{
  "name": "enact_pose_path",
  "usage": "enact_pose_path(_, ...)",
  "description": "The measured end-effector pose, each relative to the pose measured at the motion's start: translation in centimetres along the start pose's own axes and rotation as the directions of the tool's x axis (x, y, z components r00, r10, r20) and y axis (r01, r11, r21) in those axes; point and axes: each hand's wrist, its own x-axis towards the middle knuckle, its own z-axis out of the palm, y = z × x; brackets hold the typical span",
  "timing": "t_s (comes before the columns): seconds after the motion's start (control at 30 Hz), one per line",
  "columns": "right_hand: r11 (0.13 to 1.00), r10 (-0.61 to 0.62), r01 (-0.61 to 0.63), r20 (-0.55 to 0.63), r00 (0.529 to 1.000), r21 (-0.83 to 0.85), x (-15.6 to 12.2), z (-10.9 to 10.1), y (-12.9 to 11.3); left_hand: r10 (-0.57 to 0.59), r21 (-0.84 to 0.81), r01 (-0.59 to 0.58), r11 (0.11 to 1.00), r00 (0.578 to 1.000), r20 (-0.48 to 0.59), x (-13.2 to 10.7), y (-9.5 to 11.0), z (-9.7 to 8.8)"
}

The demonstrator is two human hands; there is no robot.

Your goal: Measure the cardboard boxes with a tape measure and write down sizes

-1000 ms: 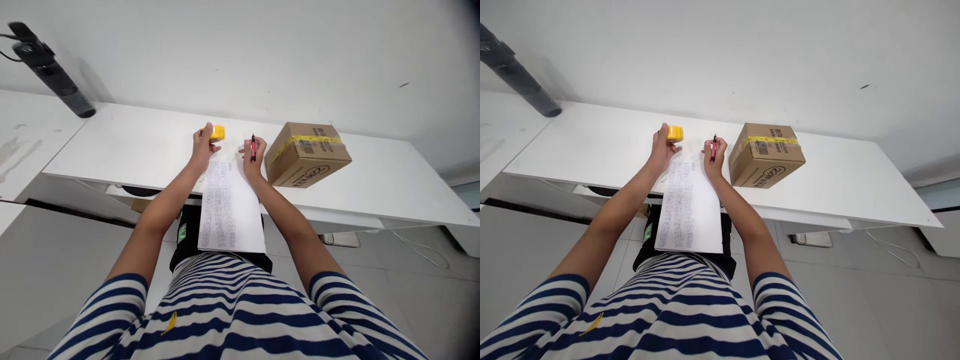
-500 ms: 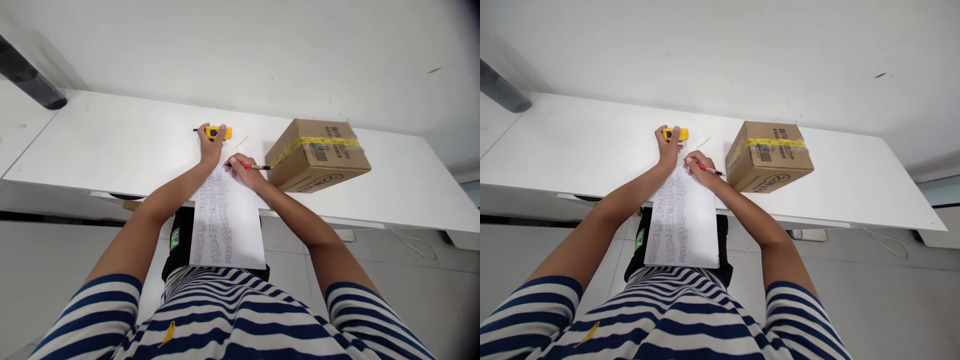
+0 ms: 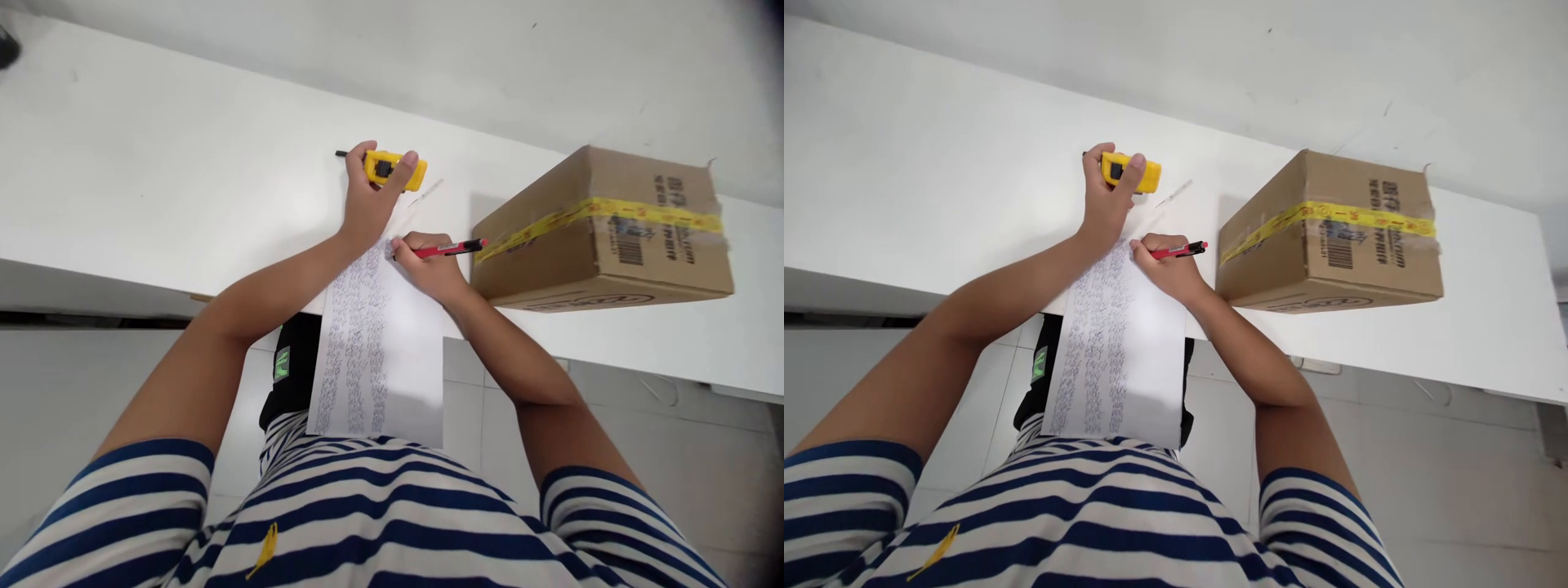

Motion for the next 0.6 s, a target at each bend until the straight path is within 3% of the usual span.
enact_pose_path(0.23,0.999,-0.035,0.035,0.041,0.999,-0.005,-0.05,-0.19,0.16,0.000,0.045,-0.001,0.999,1.000,0.026,-0.25,0.23,0.27)
enact_pose_path(0.6,0.990,-0.124,0.123,-0.022,0.992,-0.063,-0.22,-0.11,0.07,-0.013,0.066,0.011,0.998,1.000,0.023,-0.36,0.65,0.39)
